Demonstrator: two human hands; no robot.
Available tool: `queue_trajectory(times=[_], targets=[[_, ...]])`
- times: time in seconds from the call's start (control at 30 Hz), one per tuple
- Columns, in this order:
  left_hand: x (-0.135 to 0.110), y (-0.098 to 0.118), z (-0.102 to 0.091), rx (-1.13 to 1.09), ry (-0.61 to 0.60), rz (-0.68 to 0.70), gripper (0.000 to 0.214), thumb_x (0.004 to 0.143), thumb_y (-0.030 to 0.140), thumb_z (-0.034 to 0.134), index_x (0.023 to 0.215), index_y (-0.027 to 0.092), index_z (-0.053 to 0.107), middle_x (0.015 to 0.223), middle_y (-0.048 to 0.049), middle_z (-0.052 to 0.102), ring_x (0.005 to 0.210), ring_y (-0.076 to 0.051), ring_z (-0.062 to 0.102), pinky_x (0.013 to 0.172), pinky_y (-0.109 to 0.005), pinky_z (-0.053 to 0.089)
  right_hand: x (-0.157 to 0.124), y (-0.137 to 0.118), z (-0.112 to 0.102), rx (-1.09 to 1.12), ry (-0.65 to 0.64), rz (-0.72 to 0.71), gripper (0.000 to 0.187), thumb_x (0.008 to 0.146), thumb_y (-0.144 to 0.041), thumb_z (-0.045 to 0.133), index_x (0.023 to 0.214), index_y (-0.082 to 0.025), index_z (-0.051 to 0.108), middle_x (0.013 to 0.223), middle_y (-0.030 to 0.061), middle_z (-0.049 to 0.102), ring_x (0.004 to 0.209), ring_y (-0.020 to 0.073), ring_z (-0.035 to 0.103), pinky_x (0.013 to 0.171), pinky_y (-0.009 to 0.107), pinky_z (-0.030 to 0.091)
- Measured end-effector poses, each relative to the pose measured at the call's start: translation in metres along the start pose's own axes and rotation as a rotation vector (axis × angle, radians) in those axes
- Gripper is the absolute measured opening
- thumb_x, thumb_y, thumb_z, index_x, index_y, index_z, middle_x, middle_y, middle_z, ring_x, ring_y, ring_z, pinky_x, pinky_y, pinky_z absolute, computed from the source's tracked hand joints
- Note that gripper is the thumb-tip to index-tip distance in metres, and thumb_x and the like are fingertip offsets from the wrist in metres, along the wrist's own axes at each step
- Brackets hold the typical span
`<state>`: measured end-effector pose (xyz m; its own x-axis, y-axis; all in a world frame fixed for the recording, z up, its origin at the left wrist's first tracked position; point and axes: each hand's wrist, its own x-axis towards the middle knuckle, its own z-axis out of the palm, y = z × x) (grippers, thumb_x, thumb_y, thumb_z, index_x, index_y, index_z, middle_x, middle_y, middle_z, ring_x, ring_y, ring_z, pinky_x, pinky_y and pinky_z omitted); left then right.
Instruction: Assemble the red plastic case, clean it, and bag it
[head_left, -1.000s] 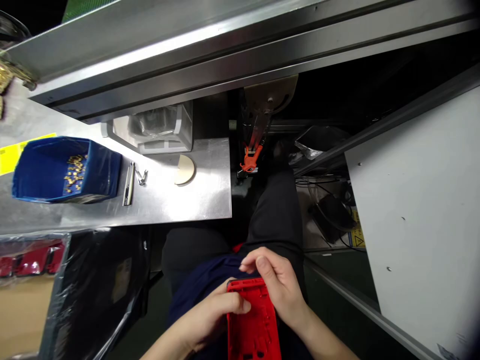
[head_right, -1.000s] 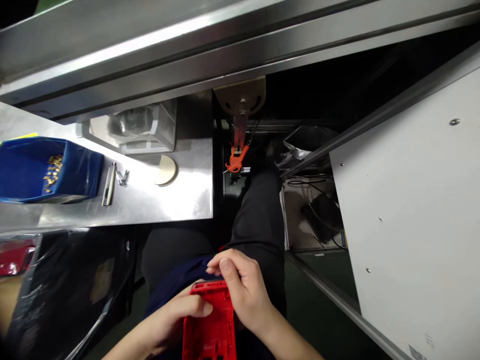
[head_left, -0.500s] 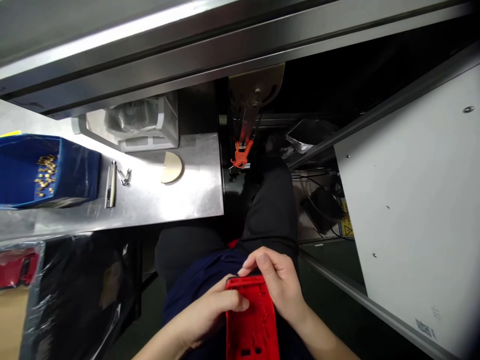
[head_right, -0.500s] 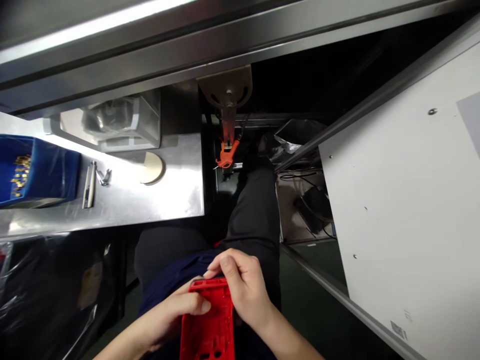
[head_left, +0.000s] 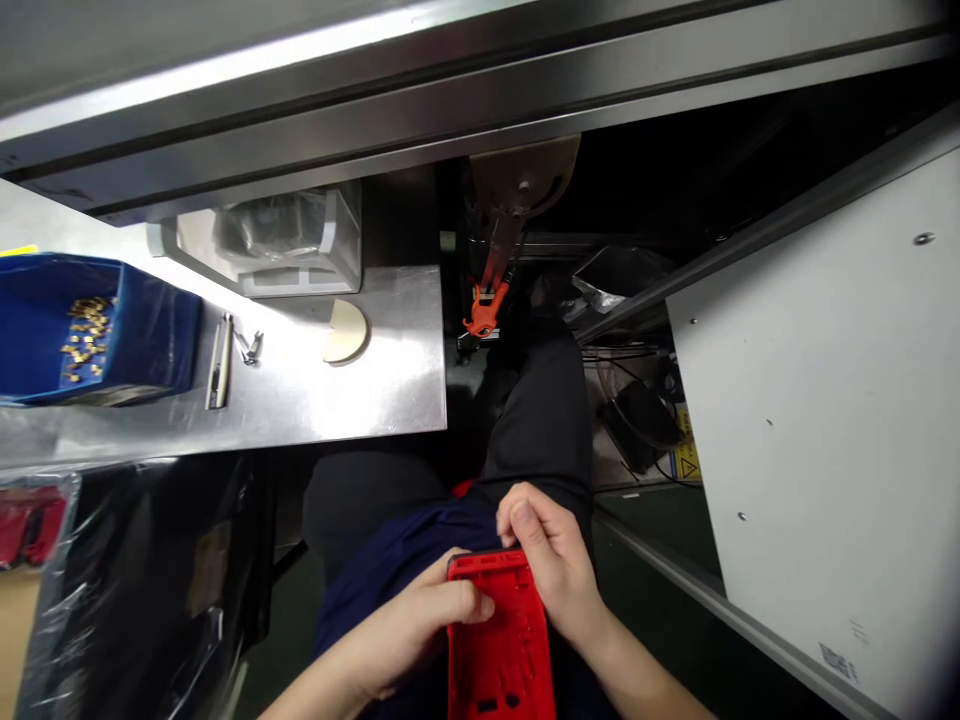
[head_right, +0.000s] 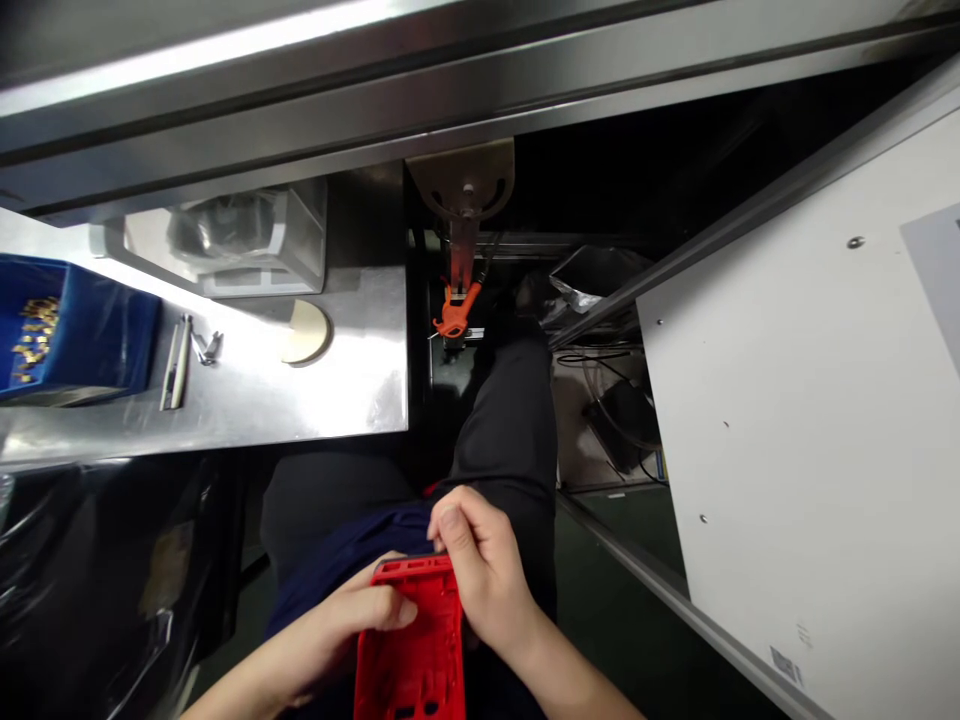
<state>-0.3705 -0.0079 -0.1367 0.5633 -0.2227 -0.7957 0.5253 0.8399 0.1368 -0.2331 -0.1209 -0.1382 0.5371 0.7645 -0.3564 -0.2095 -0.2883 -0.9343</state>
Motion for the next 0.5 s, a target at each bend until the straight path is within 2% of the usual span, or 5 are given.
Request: queue_trajectory(times=[0.17,0.23,0.3,0.4,0.5], targets=[[0.001,0.002,-0.001,-0.090,-0.138,0.057,0.040,0.073,0.022,0.069,0.112,0.013,0.068,0.102,-0.0120,0.074,0.097,-0.029,0.069,0.092,-0.039,0.048,-0.002,0.005,0.002,-0.115,0.226,0.013,0.035,0.107,-0.041,0.044,0.081,-0.019,0.053,0.075,-0.0016,0.050,0.070,0.0099,0.049,0.065,0.021,0.040],[0.002,0.004,-0.002,-0.145,-0.256,0.108,0.055,0.081,0.026,0.069,0.134,0.016,0.060,0.114,-0.0143,0.072,0.110,-0.032,0.067,0.103,-0.047,0.045,0.000,0.007,-0.004,-0.116,0.296,0.032,0.026,0.104,-0.043,0.051,0.092,-0.020,0.059,0.083,-0.0007,0.055,0.077,0.0108,0.054,0.071,0.021,0.045],[0.002,0.006,-0.004,-0.163,-0.366,0.194,0.070,0.090,0.042,0.070,0.152,0.021,0.043,0.128,-0.0175,0.067,0.124,-0.036,0.061,0.111,-0.054,0.038,0.001,0.010,-0.013,-0.102,0.353,0.058,0.023,0.098,-0.043,0.063,0.104,-0.021,0.061,0.093,0.0012,0.061,0.086,0.0129,0.060,0.077,0.022,0.049],[0.002,0.008,-0.010,-0.086,-0.474,0.290,0.107,0.076,0.060,0.084,0.160,0.025,0.028,0.143,-0.0218,0.056,0.134,-0.042,0.052,0.114,-0.057,0.034,-0.001,0.013,-0.028,-0.089,0.400,0.110,0.026,0.098,-0.046,0.063,0.103,-0.020,0.064,0.076,0.0000,0.061,0.070,0.0130,0.060,0.065,0.023,0.048],[0.004,0.008,-0.014,0.005,-0.539,0.228,0.125,0.062,0.042,0.098,0.160,0.030,0.022,0.145,-0.0206,0.053,0.133,-0.043,0.053,0.110,-0.058,0.038,-0.010,0.006,-0.036,-0.181,0.431,0.070,0.031,0.105,-0.045,0.048,0.096,-0.020,0.065,0.060,-0.0027,0.050,0.055,0.0113,0.050,0.054,0.023,0.041]])
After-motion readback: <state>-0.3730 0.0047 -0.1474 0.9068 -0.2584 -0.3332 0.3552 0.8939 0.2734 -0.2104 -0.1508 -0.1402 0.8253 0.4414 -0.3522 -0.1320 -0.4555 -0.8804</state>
